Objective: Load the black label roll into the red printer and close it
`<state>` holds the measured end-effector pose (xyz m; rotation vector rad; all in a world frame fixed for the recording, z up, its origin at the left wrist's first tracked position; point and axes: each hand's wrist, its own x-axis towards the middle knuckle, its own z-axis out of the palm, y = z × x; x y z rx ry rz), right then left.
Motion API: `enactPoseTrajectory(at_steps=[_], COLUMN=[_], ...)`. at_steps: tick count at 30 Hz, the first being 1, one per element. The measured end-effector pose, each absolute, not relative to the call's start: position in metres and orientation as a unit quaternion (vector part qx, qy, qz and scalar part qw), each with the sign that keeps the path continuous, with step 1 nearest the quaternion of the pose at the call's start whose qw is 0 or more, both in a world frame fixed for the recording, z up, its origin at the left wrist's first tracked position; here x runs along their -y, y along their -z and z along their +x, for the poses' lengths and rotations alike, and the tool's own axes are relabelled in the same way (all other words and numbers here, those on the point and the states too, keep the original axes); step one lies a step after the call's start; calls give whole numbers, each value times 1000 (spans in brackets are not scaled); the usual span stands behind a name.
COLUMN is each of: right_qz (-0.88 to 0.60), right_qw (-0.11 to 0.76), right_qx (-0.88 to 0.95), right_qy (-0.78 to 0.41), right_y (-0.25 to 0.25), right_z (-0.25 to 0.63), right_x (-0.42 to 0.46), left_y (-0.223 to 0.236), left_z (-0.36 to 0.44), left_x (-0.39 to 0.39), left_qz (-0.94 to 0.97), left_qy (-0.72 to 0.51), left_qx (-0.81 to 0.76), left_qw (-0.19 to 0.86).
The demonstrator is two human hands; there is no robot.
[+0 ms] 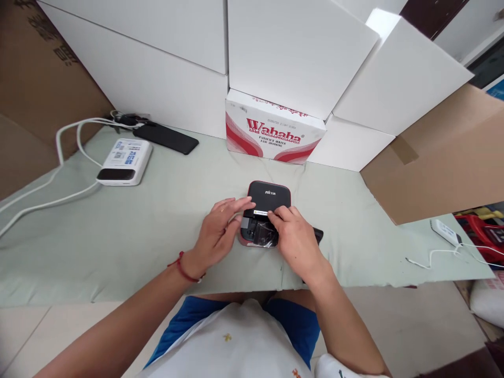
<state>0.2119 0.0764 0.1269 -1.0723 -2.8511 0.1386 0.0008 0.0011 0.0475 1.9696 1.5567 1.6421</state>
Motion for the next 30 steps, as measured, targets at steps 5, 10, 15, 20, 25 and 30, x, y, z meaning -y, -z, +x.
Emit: enactPoseTrajectory(at_steps=[5, 10, 15, 20, 25, 30], right_qz=[-353, -345, -273, -211, -200, -203], right_qw=[40, 140, 275, 311, 317, 295], right_qx=[933, 924, 911, 911, 914, 921], right_qy=[-61, -82, -138, -168, -159, -150], right_y=[-122, -111, -100, -94, -95, -106], right_z=[215, 221, 230, 241, 244, 238], right_x=[-79, -84, -68, -39, -34, -48], left_y=[-40, -35, -12, 2, 8, 6], left_z=[-11, -9, -13, -20, -24, -23], left_x=[-7, -16, -44, -52, -44, -43], left_qz=[636, 617, 530, 508, 508, 505], left_qy=[-544, -565, -625, -595, -569, -568], left_qx=[-519, -486, -417, -379, -389, -369], left_qw=[171, 253, 392, 495, 517, 535])
